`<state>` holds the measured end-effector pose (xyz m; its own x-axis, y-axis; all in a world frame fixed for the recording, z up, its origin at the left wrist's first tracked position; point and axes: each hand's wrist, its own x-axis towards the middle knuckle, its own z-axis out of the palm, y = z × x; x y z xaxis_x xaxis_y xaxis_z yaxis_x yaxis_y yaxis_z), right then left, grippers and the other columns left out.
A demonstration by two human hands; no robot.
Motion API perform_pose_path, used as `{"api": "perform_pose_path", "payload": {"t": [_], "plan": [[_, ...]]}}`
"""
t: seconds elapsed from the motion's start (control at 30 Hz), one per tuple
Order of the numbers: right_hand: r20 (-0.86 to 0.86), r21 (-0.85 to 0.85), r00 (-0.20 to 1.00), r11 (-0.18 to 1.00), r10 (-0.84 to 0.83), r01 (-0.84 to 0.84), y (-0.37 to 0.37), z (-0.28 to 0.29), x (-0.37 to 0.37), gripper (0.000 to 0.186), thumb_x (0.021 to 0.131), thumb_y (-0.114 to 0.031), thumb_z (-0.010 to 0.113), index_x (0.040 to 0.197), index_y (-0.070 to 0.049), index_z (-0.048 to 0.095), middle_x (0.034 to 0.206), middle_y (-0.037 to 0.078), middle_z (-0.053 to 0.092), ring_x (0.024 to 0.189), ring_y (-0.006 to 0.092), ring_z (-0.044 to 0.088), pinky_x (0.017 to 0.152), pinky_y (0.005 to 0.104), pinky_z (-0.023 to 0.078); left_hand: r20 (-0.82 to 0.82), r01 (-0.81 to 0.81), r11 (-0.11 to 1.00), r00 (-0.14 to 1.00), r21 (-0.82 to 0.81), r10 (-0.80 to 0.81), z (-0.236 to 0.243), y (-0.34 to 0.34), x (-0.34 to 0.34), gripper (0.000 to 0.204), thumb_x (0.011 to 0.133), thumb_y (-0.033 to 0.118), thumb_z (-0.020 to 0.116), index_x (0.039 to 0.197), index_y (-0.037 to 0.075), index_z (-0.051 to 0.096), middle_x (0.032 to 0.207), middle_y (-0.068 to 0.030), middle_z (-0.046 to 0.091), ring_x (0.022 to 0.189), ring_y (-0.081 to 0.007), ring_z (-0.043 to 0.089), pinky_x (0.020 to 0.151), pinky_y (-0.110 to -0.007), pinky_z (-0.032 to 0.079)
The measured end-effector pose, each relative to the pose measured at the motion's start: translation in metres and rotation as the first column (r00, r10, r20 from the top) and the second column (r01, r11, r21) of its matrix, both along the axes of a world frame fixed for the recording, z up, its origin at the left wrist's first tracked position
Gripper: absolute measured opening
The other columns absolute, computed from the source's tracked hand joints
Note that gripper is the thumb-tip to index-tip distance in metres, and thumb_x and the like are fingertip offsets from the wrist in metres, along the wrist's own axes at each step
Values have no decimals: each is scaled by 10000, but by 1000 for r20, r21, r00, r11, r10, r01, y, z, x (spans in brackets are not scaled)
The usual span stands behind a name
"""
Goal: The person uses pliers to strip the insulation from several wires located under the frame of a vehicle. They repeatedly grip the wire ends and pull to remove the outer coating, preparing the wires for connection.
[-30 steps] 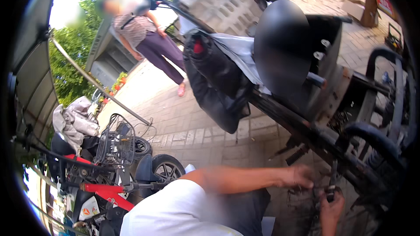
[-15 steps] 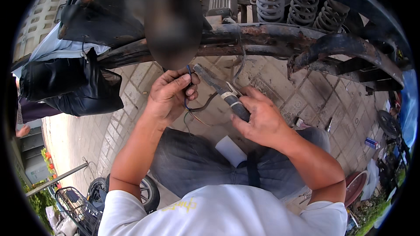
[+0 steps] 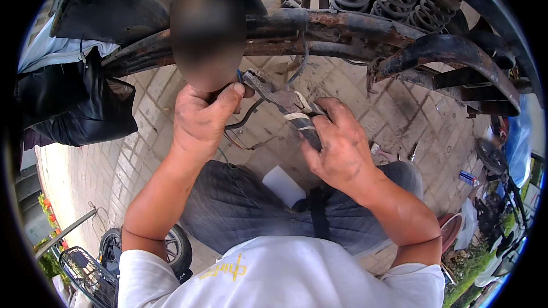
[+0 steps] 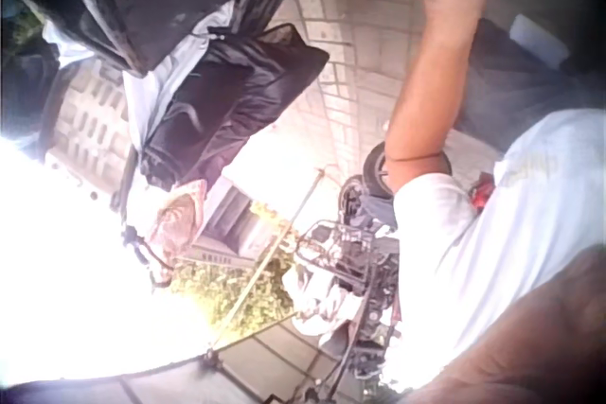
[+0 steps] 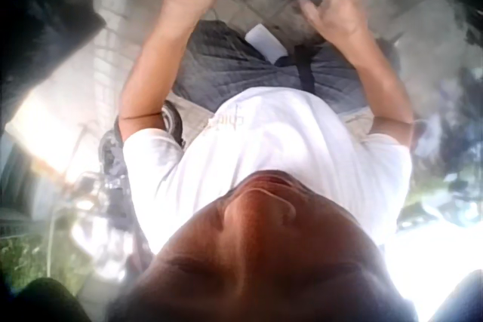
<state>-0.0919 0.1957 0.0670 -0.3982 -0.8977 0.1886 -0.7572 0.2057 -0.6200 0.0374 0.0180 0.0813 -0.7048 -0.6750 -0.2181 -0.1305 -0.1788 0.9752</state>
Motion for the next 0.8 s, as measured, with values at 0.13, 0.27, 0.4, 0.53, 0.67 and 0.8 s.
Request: {"api": "perform_pose_path", "payload": {"t": [0.13, 0.27, 0.4, 0.53, 0.67, 0.8], "plan": [[-43, 9, 999, 1000, -11, 12, -1, -1, 4, 198, 720, -51, 694, 860, 60, 609, 1073, 226, 563, 857, 374, 600, 728, 393, 495, 45, -8, 978, 999, -207, 17, -5, 2, -1, 136, 845, 64, 603, 950, -23, 614, 811, -58, 649, 722, -86, 554, 680, -231, 452], [-76, 27, 997, 999, -19, 21, -1, -1, 6, 195, 721, -55, 695, 857, 54, 606, 1070, 221, 563, 855, 374, 597, 724, 394, 495, 19, -42, 925, 998, -377, 54, -3, 7, -4, 130, 833, 58, 600, 936, -19, 620, 774, -85, 631, 709, -110, 564, 674, -261, 464], [-104, 67, 994, 997, -20, 28, -2, 1, 10, 222, 705, -55, 702, 873, 51, 602, 1082, 221, 553, 902, 380, 583, 760, 407, 493, 104, -37, 900, 990, -433, 91, -1, 10, -6, 113, 829, 48, 592, 917, -20, 616, 767, -93, 620, 691, -134, 571, 658, -270, 466], [-86, 111, 996, 993, -37, 46, -2, -1, 12, 273, 676, -63, 724, 884, 50, 588, 1105, 224, 535, 973, 398, 561, 820, 433, 492, 87, -15, 790, 993, -613, 86, -6, 7, -8, 113, 831, 32, 586, 926, -21, 613, 782, -44, 625, 697, -88, 544, 653, -235, 455], [-127, 52, 991, 998, -29, 36, -5, -7, 11, 258, 683, -60, 730, 866, 51, 587, 1064, 217, 549, 909, 391, 579, 778, 425, 504, 70, -32, 772, 993, -635, 99, -9, 6, -8, 128, 827, 37, 593, 937, -26, 614, 794, -52, 634, 700, -85, 549, 652, -234, 458], [-94, -3, 995, 999, -42, 42, -6, -9, 8, 230, 697, -77, 745, 820, 51, 599, 979, 217, 586, 806, 378, 610, 696, 398, 521, 75, -38, 870, 994, -491, 85, -4, 9, -8, 145, 839, 44, 597, 963, -29, 619, 805, -52, 637, 698, -87, 549, 656, -228, 455]]}}
